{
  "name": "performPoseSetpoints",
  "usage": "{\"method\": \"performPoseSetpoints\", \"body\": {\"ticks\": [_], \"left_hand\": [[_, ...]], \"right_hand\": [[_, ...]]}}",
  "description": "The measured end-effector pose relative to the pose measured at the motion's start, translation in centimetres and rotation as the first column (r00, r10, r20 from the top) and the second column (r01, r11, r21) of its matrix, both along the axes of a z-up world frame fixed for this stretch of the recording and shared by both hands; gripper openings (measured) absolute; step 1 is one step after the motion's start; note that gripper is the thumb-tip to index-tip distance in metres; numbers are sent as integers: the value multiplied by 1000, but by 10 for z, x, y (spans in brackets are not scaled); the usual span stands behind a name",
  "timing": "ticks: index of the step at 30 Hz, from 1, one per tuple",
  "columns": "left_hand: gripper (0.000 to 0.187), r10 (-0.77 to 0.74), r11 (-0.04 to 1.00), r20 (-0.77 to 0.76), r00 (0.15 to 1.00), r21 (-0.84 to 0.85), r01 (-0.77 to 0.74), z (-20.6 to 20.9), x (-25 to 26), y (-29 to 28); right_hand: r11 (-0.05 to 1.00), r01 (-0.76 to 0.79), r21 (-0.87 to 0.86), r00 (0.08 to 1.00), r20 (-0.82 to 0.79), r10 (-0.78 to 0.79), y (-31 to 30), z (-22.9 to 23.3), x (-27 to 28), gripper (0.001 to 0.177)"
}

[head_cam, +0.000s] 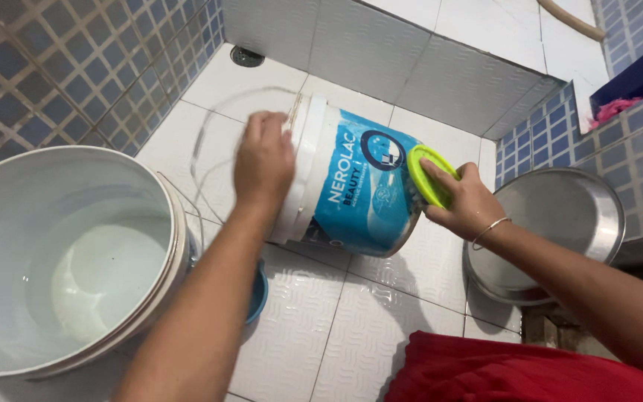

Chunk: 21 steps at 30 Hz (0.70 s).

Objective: The person pours water from a bucket onto the floor using a blue cup, then uses a green scrub brush to clean the inside and outside of a white bucket. The person repeatedly scrubs the bucket while holding it tilted and rinses it with water.

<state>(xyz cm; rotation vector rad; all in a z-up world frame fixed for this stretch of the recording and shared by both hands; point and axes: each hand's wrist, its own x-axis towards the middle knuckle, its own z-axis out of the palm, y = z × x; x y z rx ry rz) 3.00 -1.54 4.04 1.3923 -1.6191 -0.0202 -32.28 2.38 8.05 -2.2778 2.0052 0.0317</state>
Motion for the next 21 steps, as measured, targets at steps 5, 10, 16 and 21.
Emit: {"method": "performPoseSetpoints", "body": {"ticks": [5,10,16,21], "left_hand": [[45,278,811,-358,892,585,-18,-3,-24,-16],[50,343,813,-251,905,563,-152,-16,-28,5],[53,304,858,-254,918,492,-148,-40,-9,16],[57,245,886,-267,932,451,-104,-52,3,11]], "right_hand": [[978,-199,-58,977,-85,194,21,-4,17,91],[906,-386,-173,922,-98,375,37,-12,43,91],[982,91,162,991,85,-106,-46,39,50,82],[894,-447,40,893,-43,448,10,6,94,91]]}}
